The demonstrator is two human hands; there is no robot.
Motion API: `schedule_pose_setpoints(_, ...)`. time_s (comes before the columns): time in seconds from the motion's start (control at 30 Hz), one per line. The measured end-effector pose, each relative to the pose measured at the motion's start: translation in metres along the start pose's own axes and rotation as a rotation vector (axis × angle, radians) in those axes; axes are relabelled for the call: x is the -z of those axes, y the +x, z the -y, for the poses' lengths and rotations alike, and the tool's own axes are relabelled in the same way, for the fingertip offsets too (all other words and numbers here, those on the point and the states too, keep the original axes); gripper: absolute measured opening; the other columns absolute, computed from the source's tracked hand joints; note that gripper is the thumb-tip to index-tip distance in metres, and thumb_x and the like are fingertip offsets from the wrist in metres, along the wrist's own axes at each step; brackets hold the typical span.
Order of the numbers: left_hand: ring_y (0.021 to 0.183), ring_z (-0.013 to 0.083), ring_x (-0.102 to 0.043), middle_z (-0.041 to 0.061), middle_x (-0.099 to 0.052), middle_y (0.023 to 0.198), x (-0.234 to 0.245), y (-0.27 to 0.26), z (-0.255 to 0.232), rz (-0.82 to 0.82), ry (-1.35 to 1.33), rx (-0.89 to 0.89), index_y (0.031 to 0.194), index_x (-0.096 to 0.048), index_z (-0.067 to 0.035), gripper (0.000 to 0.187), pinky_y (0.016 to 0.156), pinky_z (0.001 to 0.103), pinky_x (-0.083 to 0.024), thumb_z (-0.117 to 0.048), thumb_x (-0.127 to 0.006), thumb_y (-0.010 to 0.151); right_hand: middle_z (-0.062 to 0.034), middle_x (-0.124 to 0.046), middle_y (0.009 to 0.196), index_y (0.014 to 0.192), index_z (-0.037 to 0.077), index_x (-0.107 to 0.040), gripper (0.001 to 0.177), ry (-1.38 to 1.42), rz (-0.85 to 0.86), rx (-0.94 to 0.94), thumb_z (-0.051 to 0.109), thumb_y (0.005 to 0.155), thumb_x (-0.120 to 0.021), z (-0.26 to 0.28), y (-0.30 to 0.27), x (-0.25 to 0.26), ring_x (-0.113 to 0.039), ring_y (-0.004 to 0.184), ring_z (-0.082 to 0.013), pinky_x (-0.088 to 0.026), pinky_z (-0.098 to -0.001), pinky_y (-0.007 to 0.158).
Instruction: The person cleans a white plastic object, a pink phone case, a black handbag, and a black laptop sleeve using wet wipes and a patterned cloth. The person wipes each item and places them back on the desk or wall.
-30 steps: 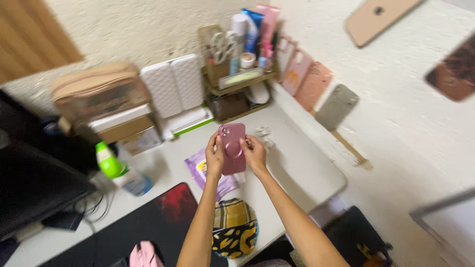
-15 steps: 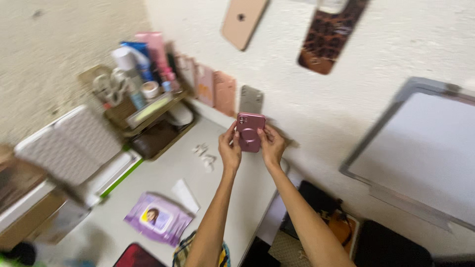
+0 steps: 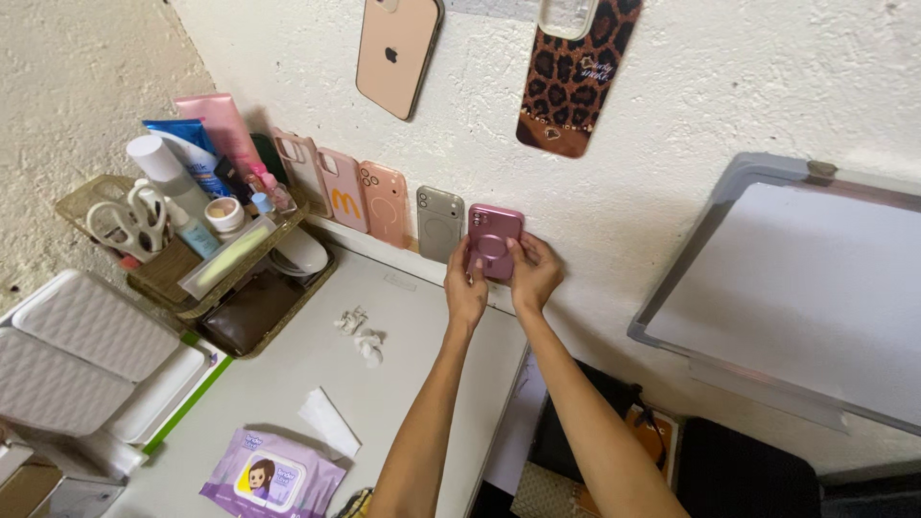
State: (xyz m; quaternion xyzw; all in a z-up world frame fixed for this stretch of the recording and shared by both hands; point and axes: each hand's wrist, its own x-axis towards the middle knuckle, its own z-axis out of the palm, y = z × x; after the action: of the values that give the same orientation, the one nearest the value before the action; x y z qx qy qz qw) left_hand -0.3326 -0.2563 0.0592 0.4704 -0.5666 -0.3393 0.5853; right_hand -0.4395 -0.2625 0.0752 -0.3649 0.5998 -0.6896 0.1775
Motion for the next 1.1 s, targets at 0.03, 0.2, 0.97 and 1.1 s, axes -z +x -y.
schedule_pose_setpoints(0.03,0.134,0.0324,-0.056,0.02,-0.055,0.146,0.0,0.002,0.003,0.009,-0.017,0.006,0.146,-0.05,0.0,0.049,0.109,0.039,-0.047,-0.003,-0.056,0.098,-0.0129,-0.079,0.099,0.107,-0.003,-0.075,0.026,0.001,-0.007,0.009,0.008,0.084,-0.082,-0.004,0.001,-0.001,-0.076,0.088,-0.0176,-0.06,-0.0294,0.083)
schedule_pose_setpoints(0.2,0.136,0.0324,-0.057,0.02,-0.056,0.147,0.002,0.006,0.02,0.033,-0.032,0.025,0.147,-0.051,0.0,0.048,0.11,0.038,-0.047,-0.003,-0.055,0.099,-0.0118,-0.079,0.095,0.102,-0.002,-0.077,0.024,0.022,-0.055,0.014,0.011,0.083,-0.084,-0.01,-0.005,-0.005,-0.075,0.084,-0.0167,-0.062,-0.029,0.08)
schedule_pose_setpoints(0.97,0.125,0.03,-0.061,0.015,-0.058,0.143,0.02,-0.001,0.03,0.027,0.012,0.151,0.145,-0.053,-0.005,0.051,0.096,0.04,-0.053,-0.009,-0.063,0.095,-0.0065,-0.069,0.102,0.107,0.002,-0.064,0.037,-0.194,-0.156,0.136,0.023,0.084,-0.085,-0.004,-0.034,-0.007,-0.069,0.078,-0.0164,-0.054,-0.0315,0.068)
schedule_pose_setpoints(1.1,0.117,0.0274,-0.064,0.014,-0.059,0.141,0.045,-0.016,0.081,-0.092,-0.002,0.183,0.144,-0.054,-0.007,0.051,0.092,0.041,-0.054,-0.013,-0.067,0.095,-0.0032,-0.067,0.099,0.109,0.008,-0.063,0.025,-0.154,-0.105,0.096,0.03,0.099,-0.071,-0.034,-0.067,-0.014,-0.066,0.082,-0.0143,-0.053,-0.03,0.068)
